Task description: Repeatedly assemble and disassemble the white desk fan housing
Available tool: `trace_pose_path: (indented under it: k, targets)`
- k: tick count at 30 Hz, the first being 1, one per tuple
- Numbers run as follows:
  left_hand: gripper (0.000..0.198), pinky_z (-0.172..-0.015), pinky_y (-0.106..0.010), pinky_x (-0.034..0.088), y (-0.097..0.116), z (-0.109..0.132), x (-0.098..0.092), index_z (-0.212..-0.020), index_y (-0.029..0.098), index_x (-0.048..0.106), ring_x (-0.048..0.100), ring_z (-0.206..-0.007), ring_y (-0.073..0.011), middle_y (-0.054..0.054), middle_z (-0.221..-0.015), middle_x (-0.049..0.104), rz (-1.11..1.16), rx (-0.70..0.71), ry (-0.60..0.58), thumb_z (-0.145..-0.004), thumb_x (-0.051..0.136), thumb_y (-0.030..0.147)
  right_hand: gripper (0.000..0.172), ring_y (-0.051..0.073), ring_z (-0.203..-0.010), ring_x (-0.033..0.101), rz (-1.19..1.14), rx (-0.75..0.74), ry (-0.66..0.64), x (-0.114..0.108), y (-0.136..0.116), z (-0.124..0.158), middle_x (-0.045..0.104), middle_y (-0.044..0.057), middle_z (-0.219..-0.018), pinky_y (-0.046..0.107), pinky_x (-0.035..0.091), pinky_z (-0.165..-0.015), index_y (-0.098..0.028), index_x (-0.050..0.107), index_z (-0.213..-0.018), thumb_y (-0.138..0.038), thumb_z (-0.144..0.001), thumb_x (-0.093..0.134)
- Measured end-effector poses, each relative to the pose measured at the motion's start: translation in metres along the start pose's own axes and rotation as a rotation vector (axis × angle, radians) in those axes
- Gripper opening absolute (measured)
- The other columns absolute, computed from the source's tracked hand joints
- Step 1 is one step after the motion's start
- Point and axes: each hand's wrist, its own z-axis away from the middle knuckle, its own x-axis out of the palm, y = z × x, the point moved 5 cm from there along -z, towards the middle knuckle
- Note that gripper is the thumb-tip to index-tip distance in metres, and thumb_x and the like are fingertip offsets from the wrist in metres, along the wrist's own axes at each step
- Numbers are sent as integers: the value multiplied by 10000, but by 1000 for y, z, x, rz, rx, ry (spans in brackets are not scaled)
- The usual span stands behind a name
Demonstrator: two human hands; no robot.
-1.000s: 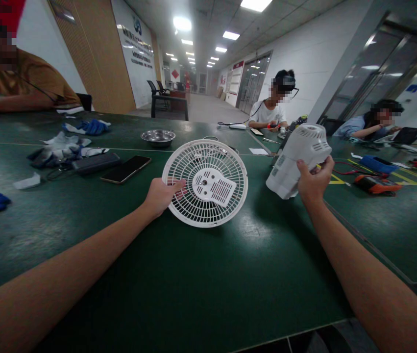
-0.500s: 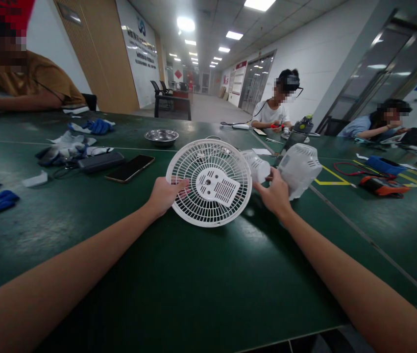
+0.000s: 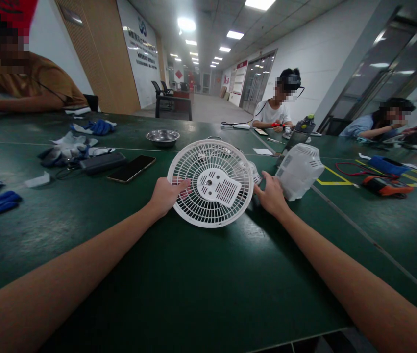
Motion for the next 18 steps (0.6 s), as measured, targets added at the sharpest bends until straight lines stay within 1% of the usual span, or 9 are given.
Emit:
trace_pose_path:
  k: [2,3,5,7,10,12,13,15,18]
  targets:
    - [99,-680,-358,627,2,2,1,-896,135,750,755,-745,-220,-103,-873,784,5,5,6,-826,774,201,606,349,-1235,574,-180,-122,115,-13,-12,2,599,210,-1338,541,421,-1081,-125,570,-1376,-506,-904,579]
    - [91,-674,-353,628,3,3,1,-887,134,749,755,-740,-218,-100,-863,783,3,9,11,-827,772,199,530,321,-1160,615,-288,-157,133,-18,-17,4,649,176,-1261,514,453,-1052,-152,633,-1297,-505,-906,584]
    - [84,-673,-353,635,6,6,2,-876,135,749,757,-739,-221,-92,-844,784,-16,29,16,-831,767,203,414,281,-993,670,-556,-120,45,-17,-25,9,722,114,-1058,481,514,-963,-192,717,-1092,-539,-911,583]
    - [92,-669,-356,641,10,8,2,-865,135,750,758,-731,-225,-85,-819,783,-50,78,34,-832,764,220,412,256,-878,691,-859,31,-185,-4,-34,19,740,79,-924,458,553,-880,-210,718,-974,-585,-919,557]
    - [136,-653,-354,644,17,13,1,-861,136,752,755,-705,-224,-78,-800,783,-114,196,67,-829,766,267,442,246,-902,709,-1177,281,-616,20,-55,43,755,64,-1009,461,571,-860,-243,682,-1060,-625,-940,494]
    - [162,-653,-347,640,22,15,1,-857,140,751,753,-699,-220,-69,-784,779,-143,279,86,-830,763,299,469,250,-990,706,-1273,333,-811,28,-70,57,747,59,-1099,479,561,-907,-266,653,-1144,-642,-949,451]
    - [169,-659,-345,637,24,17,1,-855,143,750,752,-701,-219,-64,-775,776,-158,312,91,-833,759,311,484,254,-1031,699,-1296,318,-845,29,-76,60,743,60,-1119,486,554,-929,-271,644,-1165,-650,-949,436]
    - [172,-670,-341,625,28,19,0,-855,152,748,747,-711,-217,-56,-765,768,-197,350,94,-839,750,324,497,266,-1092,680,-1275,224,-791,26,-82,61,742,67,-1121,497,547,-951,-274,646,-1170,-660,-942,430]
    - [172,-716,-329,599,29,18,1,-878,164,745,729,-754,-208,-61,-804,760,-258,383,68,-859,732,334,505,288,-1094,677,-1013,-36,-494,12,-84,55,754,84,-1052,511,562,-915,-267,672,-1132,-650,-954,396]
